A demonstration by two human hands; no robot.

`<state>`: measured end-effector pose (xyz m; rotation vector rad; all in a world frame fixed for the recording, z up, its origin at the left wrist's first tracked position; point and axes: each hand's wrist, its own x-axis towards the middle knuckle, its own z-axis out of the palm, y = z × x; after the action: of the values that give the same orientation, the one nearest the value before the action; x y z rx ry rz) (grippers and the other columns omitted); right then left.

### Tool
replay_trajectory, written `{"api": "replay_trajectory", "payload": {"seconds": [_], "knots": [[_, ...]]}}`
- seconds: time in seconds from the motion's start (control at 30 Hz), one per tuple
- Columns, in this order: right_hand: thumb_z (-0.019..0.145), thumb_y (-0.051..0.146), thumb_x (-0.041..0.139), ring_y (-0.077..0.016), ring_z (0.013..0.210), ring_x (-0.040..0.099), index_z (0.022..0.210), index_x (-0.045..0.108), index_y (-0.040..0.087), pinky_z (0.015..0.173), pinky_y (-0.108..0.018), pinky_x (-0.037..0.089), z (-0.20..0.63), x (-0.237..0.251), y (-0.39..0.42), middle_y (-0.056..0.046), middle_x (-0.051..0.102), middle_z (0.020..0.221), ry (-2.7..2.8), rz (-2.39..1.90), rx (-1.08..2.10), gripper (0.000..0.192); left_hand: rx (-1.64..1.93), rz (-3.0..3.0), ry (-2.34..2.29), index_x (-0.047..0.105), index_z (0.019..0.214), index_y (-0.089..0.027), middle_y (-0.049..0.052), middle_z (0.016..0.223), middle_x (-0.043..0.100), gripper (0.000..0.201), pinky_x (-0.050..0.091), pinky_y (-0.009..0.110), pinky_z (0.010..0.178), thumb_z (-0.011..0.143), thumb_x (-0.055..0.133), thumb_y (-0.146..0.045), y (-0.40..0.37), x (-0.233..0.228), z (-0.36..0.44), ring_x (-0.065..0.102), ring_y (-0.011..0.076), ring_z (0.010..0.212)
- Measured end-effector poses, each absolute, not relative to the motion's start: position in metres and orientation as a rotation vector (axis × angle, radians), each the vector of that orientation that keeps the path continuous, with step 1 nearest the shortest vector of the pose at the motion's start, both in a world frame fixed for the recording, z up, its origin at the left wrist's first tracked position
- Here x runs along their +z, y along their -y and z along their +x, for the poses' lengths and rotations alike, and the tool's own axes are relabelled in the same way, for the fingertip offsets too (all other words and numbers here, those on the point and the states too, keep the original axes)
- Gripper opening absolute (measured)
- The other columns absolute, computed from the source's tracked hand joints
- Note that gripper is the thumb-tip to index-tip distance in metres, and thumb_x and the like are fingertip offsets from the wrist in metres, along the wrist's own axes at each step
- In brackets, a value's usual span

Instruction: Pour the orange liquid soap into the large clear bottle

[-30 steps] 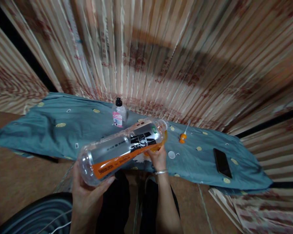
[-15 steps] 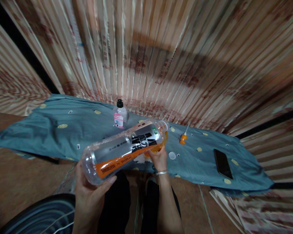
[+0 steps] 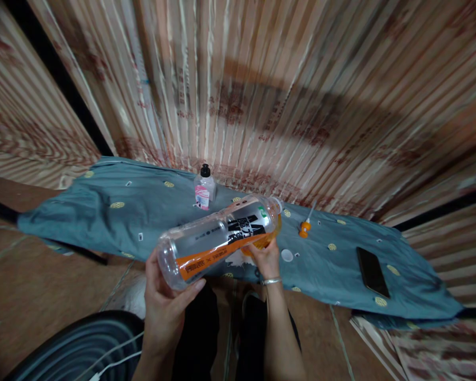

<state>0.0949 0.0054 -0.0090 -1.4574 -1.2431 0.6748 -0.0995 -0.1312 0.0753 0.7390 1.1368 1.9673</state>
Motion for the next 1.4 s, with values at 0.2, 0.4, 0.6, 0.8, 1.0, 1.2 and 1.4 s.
{"api": "replay_trajectory", "payload": {"seconds": [0.2,0.4,0.6,0.8,1.0,1.2,1.4], "knots": [[0.051,0.046,0.085,-0.0278,0.073,0.073,0.083,0.054,0.026,0.069,-0.039,0.060,0.096,-0.011,-0.006,-0.003,0.075,0.077,1.235,-1.506,0.608,0.049,2.002,0.588,-1.095,0.058,0.133,-0.028,0.008,0.133,0.067,0.082,0.058,0.031,0.094,0.061,0.094,-0.020,0.133,0.082,-0.089,0.071,0.0256,0.115],[0.048,0.048,0.085,-0.0281,0.073,0.074,0.082,0.053,0.026,0.068,-0.039,0.060,0.095,-0.006,-0.005,-0.002,0.075,0.075,1.223,-1.565,0.603,0.052,1.995,0.547,-1.085,0.057,0.134,-0.030,0.006,0.135,0.066,0.086,0.057,0.032,0.096,0.058,0.095,-0.021,0.133,0.081,-0.087,0.070,0.0262,0.117],[0.049,0.043,0.084,-0.0275,0.074,0.075,0.081,0.052,0.027,0.069,-0.038,0.061,0.092,0.001,-0.003,-0.002,0.077,0.075,1.228,-1.518,0.645,0.048,2.018,0.579,-1.051,0.059,0.134,-0.031,0.006,0.132,0.068,0.087,0.058,0.030,0.093,0.057,0.097,-0.020,0.130,0.070,-0.089,0.071,0.0258,0.114],[0.049,0.048,0.082,-0.0289,0.076,0.075,0.084,0.052,0.027,0.070,-0.040,0.061,0.090,0.005,-0.002,-0.004,0.077,0.079,1.219,-1.517,0.691,0.051,2.029,0.578,-1.077,0.060,0.134,-0.030,0.007,0.133,0.068,0.088,0.059,0.031,0.092,0.055,0.097,-0.020,0.131,0.070,-0.089,0.072,0.0266,0.113],[0.050,0.046,0.083,-0.0288,0.077,0.074,0.087,0.054,0.026,0.071,-0.039,0.060,0.095,-0.004,-0.006,-0.003,0.076,0.078,1.259,-1.580,0.615,0.051,2.021,0.593,-1.118,0.060,0.134,-0.029,0.008,0.134,0.067,0.088,0.058,0.033,0.093,0.055,0.097,-0.022,0.131,0.067,-0.091,0.070,0.0284,0.116],[0.052,0.045,0.083,-0.0280,0.076,0.075,0.087,0.055,0.025,0.070,-0.039,0.060,0.095,-0.006,-0.007,-0.004,0.077,0.080,1.274,-1.538,0.624,0.049,2.023,0.562,-1.119,0.060,0.134,-0.027,0.009,0.132,0.068,0.085,0.058,0.031,0.092,0.057,0.096,-0.020,0.131,0.074,-0.090,0.071,0.0272,0.115],[0.052,0.044,0.083,-0.0298,0.078,0.075,0.087,0.056,0.025,0.072,-0.040,0.061,0.094,-0.005,-0.006,-0.006,0.078,0.084,1.266,-1.537,0.614,0.048,2.020,0.605,-1.157,0.059,0.134,-0.028,0.008,0.131,0.068,0.088,0.058,0.031,0.092,0.055,0.097,-0.022,0.130,0.068,-0.092,0.070,0.0279,0.116]]}}
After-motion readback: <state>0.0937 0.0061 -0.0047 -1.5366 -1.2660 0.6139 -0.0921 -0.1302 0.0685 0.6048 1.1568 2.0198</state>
